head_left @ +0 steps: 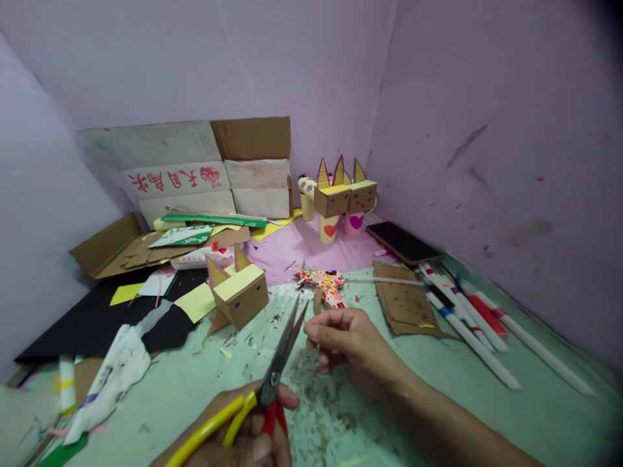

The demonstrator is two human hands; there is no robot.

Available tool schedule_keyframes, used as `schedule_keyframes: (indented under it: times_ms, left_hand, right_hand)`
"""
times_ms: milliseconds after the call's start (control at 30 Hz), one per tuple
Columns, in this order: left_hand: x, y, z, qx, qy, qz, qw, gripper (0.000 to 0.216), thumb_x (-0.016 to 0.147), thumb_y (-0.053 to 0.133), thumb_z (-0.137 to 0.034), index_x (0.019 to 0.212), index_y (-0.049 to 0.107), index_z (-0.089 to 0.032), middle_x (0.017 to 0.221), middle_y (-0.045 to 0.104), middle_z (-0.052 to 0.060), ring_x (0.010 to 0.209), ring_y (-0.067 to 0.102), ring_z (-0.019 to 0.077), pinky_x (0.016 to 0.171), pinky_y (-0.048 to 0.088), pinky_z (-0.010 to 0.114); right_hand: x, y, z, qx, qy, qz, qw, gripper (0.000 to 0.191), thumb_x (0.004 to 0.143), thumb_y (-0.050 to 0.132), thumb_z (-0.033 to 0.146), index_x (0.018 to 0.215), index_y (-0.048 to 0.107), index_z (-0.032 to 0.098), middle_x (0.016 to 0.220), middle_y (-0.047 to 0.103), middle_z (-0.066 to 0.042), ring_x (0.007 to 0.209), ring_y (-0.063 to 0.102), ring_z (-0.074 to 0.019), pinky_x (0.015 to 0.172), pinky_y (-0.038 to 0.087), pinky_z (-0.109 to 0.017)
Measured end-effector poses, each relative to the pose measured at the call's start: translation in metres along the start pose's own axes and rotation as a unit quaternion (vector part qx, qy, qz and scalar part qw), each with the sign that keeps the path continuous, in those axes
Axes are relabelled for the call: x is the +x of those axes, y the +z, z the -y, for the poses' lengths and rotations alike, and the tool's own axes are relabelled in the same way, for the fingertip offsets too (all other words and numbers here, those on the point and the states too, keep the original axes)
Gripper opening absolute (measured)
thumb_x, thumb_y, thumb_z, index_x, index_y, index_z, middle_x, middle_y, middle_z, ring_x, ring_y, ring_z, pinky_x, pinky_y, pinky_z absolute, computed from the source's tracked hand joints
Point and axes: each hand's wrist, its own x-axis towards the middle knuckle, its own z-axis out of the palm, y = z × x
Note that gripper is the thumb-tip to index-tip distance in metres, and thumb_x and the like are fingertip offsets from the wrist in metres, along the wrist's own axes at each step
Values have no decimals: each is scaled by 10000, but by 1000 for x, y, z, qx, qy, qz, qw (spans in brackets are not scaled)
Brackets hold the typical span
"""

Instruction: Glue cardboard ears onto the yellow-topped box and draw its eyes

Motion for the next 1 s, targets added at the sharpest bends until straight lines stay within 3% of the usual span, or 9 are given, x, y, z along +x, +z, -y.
schedule_keyframes:
  times_ms: [167,333,467,633,767,867,1000]
  left_hand:
    - [4,-11,11,-18,30,-30,999,512,748,647,-537,1104,537,-187,713,709,72,416,552,85,403,367,167]
    - [-4,-7,-1,139,41,-172,975,456,742,656,-468,1107,607,-199,695,651,29,444,461,83,454,397,211]
    - [-3,-2,-10,304,68,-272,910,323,768,611,-331,1069,635,-216,635,591,-8,559,512,145,521,412,216]
    - [-2,1,-19,423,90,-307,848,372,721,618,-226,1089,624,-283,925,674,24,807,611,236,678,481,251]
    - [-1,-1,-13,535,78,-376,753,425,735,542,-197,1148,581,-289,1052,668,55,913,626,273,742,493,305]
    - [1,-3,-4,618,49,-370,692,492,737,467,-151,1210,521,-275,1107,653,68,919,637,273,742,506,352]
    - [2,-7,4,678,58,-336,651,543,720,438,-107,1243,473,-253,1108,655,70,899,654,247,708,528,341]
  right_hand:
    - [1,-2,-1,18,11,13,1000,347,463,832,370,618,650,118,558,652,-15,335,493,-60,364,412,-205]
    - [1,-2,-1,41,13,25,999,333,481,837,357,628,661,115,571,650,-11,341,490,-51,363,414,-192]
    - [2,-3,-1,56,15,35,998,294,504,829,324,635,672,113,580,645,-8,349,484,-43,354,410,-175]
    - [2,-4,-2,68,21,40,997,272,522,819,301,653,679,108,591,636,-10,362,482,-43,350,421,-169]
    - [-1,-4,0,86,17,23,996,277,511,830,303,610,646,120,555,602,11,365,469,-45,349,440,-173]
    - [-2,-3,3,92,5,2,996,310,483,843,313,588,626,118,551,592,14,364,465,-43,342,432,-167]
    - [-1,-3,6,92,-4,-4,996,332,466,850,328,575,619,117,550,581,19,372,460,-40,352,451,-168]
